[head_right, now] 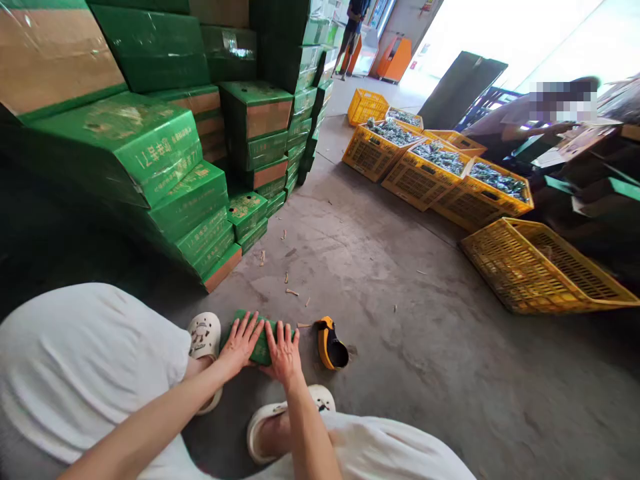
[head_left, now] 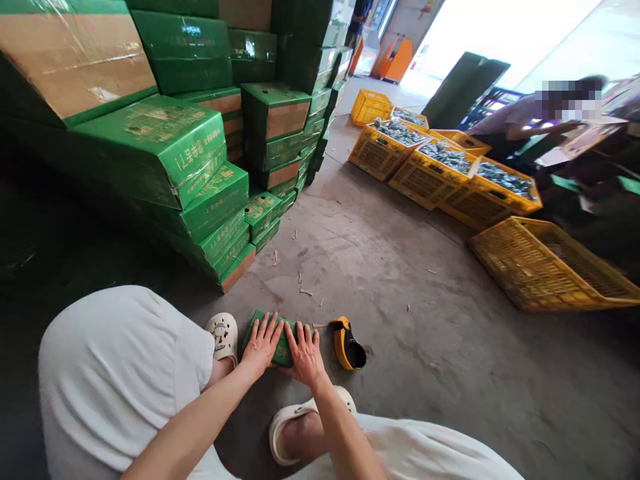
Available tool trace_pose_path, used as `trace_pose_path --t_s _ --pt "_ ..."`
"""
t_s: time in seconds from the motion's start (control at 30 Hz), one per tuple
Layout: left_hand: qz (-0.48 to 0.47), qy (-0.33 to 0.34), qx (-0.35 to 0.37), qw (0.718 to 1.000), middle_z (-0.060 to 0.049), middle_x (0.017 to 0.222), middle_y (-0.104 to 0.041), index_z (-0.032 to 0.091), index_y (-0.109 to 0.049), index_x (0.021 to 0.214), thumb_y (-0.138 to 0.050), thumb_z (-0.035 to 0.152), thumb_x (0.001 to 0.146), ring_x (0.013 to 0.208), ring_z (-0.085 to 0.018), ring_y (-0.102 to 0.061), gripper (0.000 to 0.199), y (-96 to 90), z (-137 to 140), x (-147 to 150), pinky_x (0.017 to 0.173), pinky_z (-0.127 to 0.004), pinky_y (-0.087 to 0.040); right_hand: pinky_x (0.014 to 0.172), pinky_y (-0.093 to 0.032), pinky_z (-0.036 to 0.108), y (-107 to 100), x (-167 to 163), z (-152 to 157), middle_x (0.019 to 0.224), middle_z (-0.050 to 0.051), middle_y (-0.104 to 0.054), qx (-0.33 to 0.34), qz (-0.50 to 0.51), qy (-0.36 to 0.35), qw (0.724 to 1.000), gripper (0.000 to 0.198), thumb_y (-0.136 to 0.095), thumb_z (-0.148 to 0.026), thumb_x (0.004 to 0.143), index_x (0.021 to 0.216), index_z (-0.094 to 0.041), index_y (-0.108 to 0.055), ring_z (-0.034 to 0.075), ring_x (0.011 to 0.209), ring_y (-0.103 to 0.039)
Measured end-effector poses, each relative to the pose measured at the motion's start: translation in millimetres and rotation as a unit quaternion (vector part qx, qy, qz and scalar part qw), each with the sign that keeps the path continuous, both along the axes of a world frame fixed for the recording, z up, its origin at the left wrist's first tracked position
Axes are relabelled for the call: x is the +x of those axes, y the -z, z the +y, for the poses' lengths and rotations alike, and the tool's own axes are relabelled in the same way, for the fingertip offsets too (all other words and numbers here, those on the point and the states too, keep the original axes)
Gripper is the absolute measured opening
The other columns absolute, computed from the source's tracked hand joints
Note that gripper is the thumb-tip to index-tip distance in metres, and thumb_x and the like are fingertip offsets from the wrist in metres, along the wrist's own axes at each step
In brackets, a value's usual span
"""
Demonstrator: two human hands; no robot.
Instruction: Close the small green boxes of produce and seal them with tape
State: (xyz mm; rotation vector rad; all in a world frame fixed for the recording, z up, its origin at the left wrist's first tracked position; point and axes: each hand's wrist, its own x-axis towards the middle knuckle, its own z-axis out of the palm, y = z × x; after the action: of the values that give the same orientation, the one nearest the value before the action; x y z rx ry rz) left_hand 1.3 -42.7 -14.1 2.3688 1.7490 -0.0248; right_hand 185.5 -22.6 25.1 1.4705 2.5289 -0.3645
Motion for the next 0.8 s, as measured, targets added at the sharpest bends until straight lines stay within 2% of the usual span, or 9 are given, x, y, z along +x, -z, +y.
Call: trace_pose_path --t_s 0.1,0.23,0.33,0.43,0.53,0.63,0.73,0.8 --pt "-0.014 0.019 0.023 0.999 -0.021 0.174 -0.009 0.017 -0.007 0.168 -0.084 0.057 0.074 0.16 -0.043 -0.01 0.129 2.3 -2.9 -4.1 0.127 -0.065 -0.018 0.119 -0.014 0.068 4.4 2.6 1.0 0.167 0.023 -0.03 0.023 0.001 -0.004 1.0 0.123 -0.081 -0.059 0.073 0.17 -0.027 -0.012 0.047 0.148 -0.029" --pt "-0.002 0.004 0.026 1.0 -0.023 0.173 -0.01 0.015 -0.008 0.168 -0.086 0.055 0.072 0.161 -0.041 -0.012 0.13 -2.1 -2.9 -5.8 0.127 -0.06 -0.018 0.119 -0.015 0.067 7.6 3.4 0.6 0.164 0.023 -0.034 0.033 0.008 -0.011 0.999 0.123 -0.079 -0.062 0.073 0.17 -0.027 -0.013 0.046 0.147 -0.03" --pt "0.008 -0.003 -0.001 1.0 -0.023 0.174 -0.004 0.019 -0.007 0.169 -0.092 0.05 0.064 0.161 -0.041 -0.012 0.138 -9.6 5.0 -7.4 0.126 -0.056 -0.022 0.119 -0.016 0.066 7.3 3.9 1.3 0.164 0.023 -0.033 0.034 0.01 -0.015 0.999 0.123 -0.08 -0.062 0.072 0.17 -0.026 -0.014 0.046 0.146 -0.03" --pt "0.013 0.017 -0.042 0.999 -0.023 0.174 -0.001 0.022 -0.003 0.169 -0.093 0.046 0.059 0.16 -0.043 -0.01 0.144 -14.6 16.0 -11.4 0.123 -0.056 -0.025 0.12 -0.016 0.065 6.3 4.1 2.3 0.164 0.022 -0.034 0.03 0.017 -0.014 0.999 0.124 -0.082 -0.061 0.071 0.17 -0.026 -0.016 0.046 0.145 -0.03" --pt "0.006 0.046 -0.065 0.997 -0.025 0.173 -0.01 0.02 -0.001 0.169 -0.089 0.047 0.062 0.161 -0.044 -0.005 0.141 -15.2 22.2 -16.9 0.125 -0.059 -0.014 0.121 -0.013 0.065 4.5 2.6 1.5 0.163 0.022 -0.034 0.026 0.025 -0.007 0.999 0.123 -0.084 -0.058 0.07 0.169 -0.026 -0.019 0.045 0.146 -0.03" --pt "-0.013 0.07 -0.068 0.995 -0.026 0.171 -0.019 0.017 -0.006 0.169 -0.084 0.048 0.068 0.16 -0.044 -0.009 0.132 -13.6 22.5 -21.9 0.127 -0.059 -0.003 0.12 -0.012 0.069 1.3 -1.8 -1.0 0.165 0.02 -0.031 0.011 0.021 0.021 0.999 0.123 -0.084 -0.054 0.069 0.169 -0.03 -0.016 0.043 0.149 -0.026" --pt "-0.029 0.078 -0.07 0.994 -0.027 0.17 -0.021 0.016 -0.01 0.168 -0.081 0.047 0.07 0.159 -0.044 -0.012 0.126 -12.1 21.1 -25.4 0.127 -0.059 -0.003 0.118 -0.018 0.07 -1.5 -7.8 -3.2 0.167 0.017 -0.029 -0.013 0.015 0.053 0.998 0.126 -0.085 -0.05 0.067 0.169 -0.032 -0.014 0.042 0.15 -0.023" --pt "-0.035 0.079 -0.07 0.994 -0.027 0.17 -0.022 0.015 -0.011 0.168 -0.081 0.046 0.07 0.159 -0.044 -0.013 0.124 -11.7 20.4 -26.8 0.127 -0.059 -0.004 0.118 -0.024 0.066 -2.3 -11.2 -3.8 0.166 0.017 -0.03 -0.02 0.02 0.064 0.998 0.129 -0.086 -0.048 0.063 0.169 -0.03 -0.015 0.042 0.149 -0.024"
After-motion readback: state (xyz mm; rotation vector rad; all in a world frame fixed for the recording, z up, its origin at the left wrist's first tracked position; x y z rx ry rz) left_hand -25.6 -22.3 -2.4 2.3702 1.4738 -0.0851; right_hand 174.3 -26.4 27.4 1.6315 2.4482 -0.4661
